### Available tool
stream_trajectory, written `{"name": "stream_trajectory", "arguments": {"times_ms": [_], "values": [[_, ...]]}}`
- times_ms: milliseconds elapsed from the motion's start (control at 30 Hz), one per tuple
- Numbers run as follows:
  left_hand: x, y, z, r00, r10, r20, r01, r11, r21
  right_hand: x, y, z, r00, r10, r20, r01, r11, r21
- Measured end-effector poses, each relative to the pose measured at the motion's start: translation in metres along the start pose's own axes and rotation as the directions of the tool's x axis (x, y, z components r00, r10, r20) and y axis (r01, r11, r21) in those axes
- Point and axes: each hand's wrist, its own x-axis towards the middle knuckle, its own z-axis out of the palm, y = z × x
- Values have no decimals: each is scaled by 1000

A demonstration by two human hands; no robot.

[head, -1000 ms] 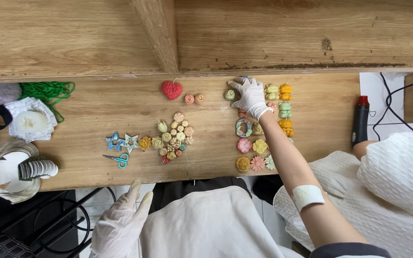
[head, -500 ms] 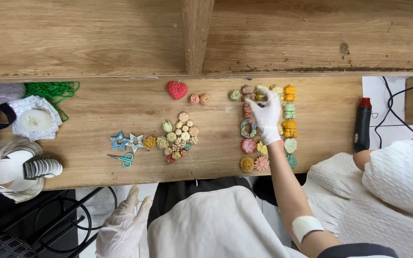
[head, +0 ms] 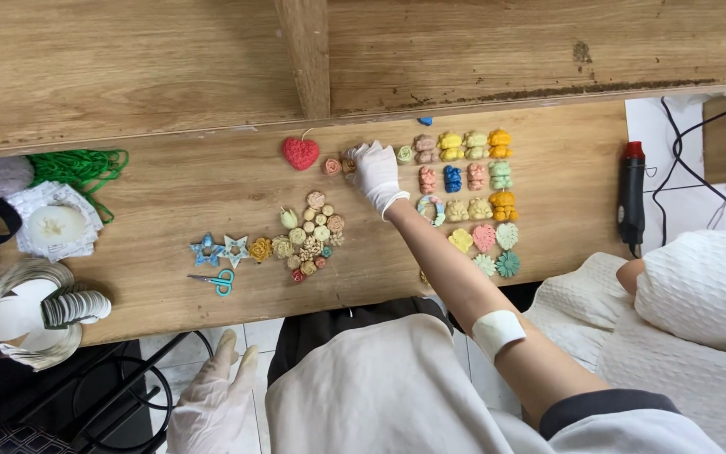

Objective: The person, wearing white gloves, picks up small decorative wax candle pieces one at a time and arranges them into neat rows on a wooden table. Near the end, the person picks up a red heart-shaped candle and trims its wick with scissors.

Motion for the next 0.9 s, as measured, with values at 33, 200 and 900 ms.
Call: {"name": "stream_trajectory", "arguments": {"times_ms": [33,200,900], "values": [[0,2,0,1000,2,2,-2,1000,1,-1,6,-11,1000,2,1,-2,1000,-2],[4,1,6,998,-52,33,51,998,26,-7,32,-33,983,-183,0,181,973,143],[-24,41,-2,996,-45,-73,53,992,114,-10,87,-39,995,-88,-40,95,973,210]]}}
